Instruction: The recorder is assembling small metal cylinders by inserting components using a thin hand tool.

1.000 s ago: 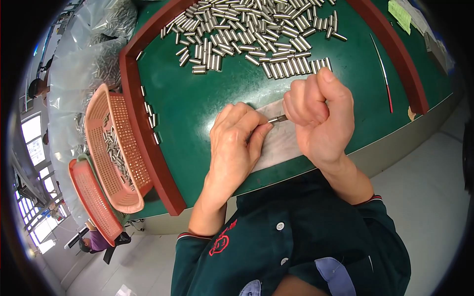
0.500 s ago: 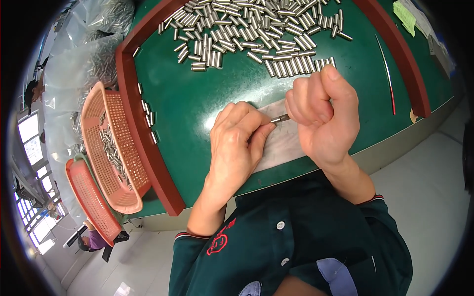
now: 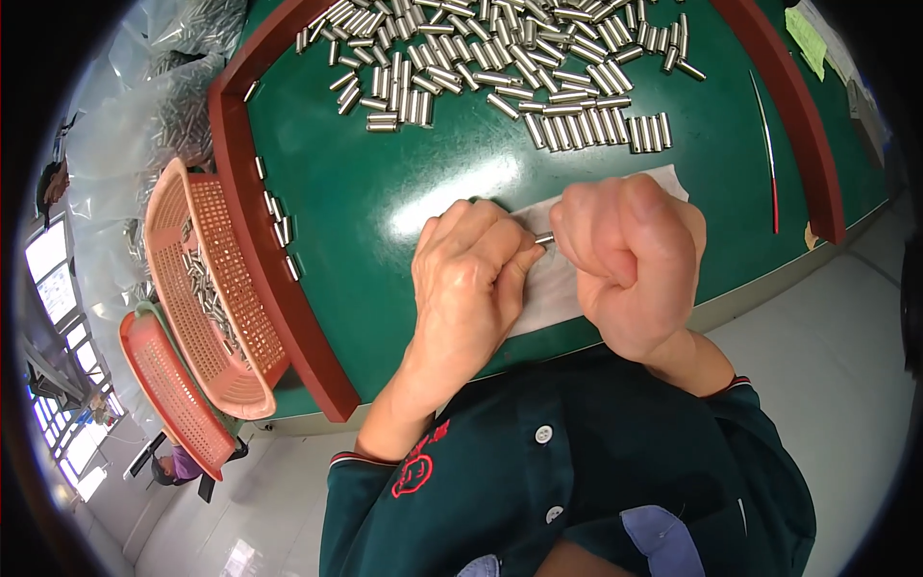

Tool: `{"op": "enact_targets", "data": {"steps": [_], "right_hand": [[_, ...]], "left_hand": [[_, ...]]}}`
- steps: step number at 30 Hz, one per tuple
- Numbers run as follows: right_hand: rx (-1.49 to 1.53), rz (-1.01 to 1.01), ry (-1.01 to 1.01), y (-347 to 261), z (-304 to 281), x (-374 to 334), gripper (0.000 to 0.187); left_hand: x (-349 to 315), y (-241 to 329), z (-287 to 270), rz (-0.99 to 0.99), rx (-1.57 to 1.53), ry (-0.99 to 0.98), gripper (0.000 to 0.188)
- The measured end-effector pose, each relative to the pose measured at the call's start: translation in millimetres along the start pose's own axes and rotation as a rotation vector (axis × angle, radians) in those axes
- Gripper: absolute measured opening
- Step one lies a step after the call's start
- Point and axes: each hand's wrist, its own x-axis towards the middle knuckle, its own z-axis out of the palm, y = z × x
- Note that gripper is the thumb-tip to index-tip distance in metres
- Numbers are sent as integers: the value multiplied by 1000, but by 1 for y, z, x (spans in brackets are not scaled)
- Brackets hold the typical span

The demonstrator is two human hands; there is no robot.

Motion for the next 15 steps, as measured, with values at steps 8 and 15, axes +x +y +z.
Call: {"op": "enact_targets", "data": {"steps": [8,15], "right_hand": [[48,-12,59,5,3,5,40],[299,-103,116,-14,-14,-2,42]], "left_hand": [[-3,0,4,20,13,66,13],[-8,16,-12,-88,-262,93,8]]}}
